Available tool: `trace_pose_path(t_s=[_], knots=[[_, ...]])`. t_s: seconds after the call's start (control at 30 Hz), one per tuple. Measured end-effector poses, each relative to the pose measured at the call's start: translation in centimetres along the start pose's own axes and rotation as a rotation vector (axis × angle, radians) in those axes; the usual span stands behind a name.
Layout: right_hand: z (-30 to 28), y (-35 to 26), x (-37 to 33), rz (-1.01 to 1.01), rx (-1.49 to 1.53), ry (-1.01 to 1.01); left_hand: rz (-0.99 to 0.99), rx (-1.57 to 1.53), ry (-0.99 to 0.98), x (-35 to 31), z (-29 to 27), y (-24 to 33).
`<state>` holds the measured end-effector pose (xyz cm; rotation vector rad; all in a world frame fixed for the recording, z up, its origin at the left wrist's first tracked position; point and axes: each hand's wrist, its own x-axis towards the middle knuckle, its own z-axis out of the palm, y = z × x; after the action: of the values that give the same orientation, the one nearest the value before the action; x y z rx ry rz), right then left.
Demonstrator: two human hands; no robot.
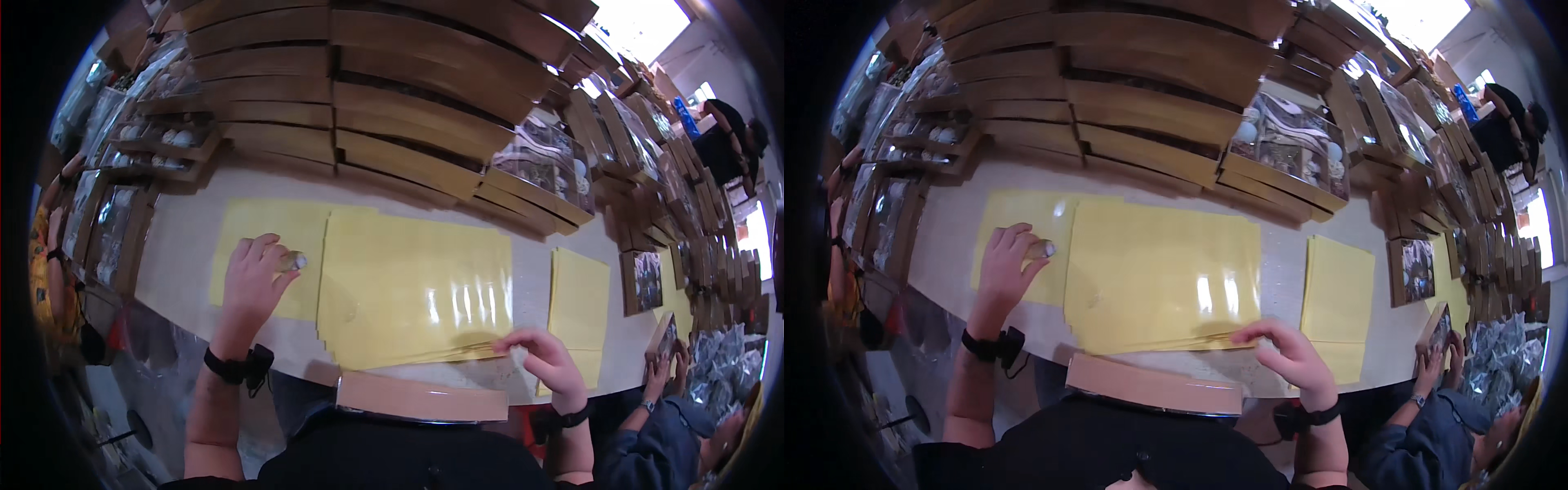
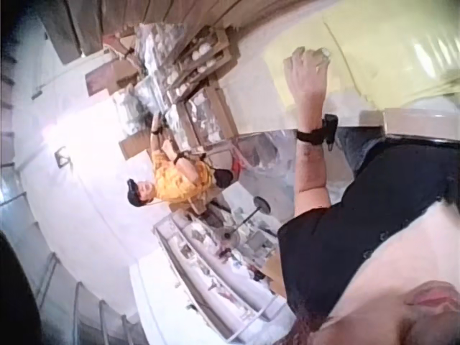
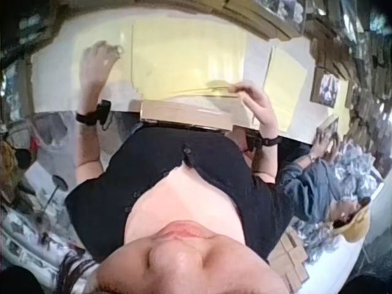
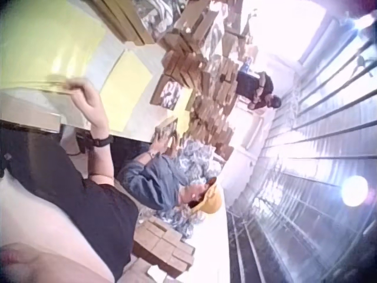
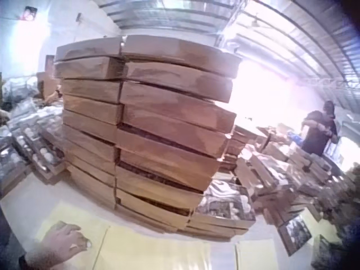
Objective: Sealing small gift boxes with plastic film using a utility knife.
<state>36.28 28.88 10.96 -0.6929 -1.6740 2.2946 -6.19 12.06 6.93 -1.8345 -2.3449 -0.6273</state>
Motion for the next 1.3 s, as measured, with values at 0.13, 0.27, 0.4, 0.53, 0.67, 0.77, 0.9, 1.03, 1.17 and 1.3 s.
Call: trace_pose_path(t_s=[0.13, 0.27, 0.4, 0.53, 0.67, 0.77, 0.9, 1.03, 1.17, 1.3], knots=[[1.4, -0.9, 4.7, -0.132, -0.725, 0.101, 0.003, -0.073, 0.045, 1.5, -1.2, 3.3], [3.7, -1.0, 9.3, -0.334, -0.438, -0.127, 0.340, -0.148, 0.058, 3.8, -2.3, 9.3], [5.4, 0.7, 11.8, -0.234, -0.320, -0.227, 0.575, -0.053, 0.020, 3.8, -1.1, 11.8], [4.2, 1.4, 11.7, -0.120, -0.216, -0.079, 0.574, -0.128, 0.076, 2.9, -1.1, 11.7], [2.8, 1.7, 10.8, -0.326, -0.653, 0.062, 0.311, -0.457, -0.272, -0.6, -0.1, 8.7], [2.2, 2.0, 10.9, -0.408, -0.910, -0.097, 0.226, -0.460, -0.345, -2.6, 0.4, 9.0], [2.9, 2.9, 11.7, -0.557, -0.957, -0.142, 0.190, -0.407, -0.279, -2.8, 1.3, 9.8], [2.8, 4.2, 12.7, -0.589, -0.895, -0.149, 0.234, -0.290, -0.246, -3.3, 2.3, 9.7], [2.5, 4.7, 13.1, -0.563, -0.838, -0.135, 0.313, -0.215, -0.211, -3.1, 2.4, 10.0], [2.1, 5.2, 12.6, -0.482, -0.786, -0.131, 0.389, -0.212, -0.240, -2.6, 1.9, 10.7]])
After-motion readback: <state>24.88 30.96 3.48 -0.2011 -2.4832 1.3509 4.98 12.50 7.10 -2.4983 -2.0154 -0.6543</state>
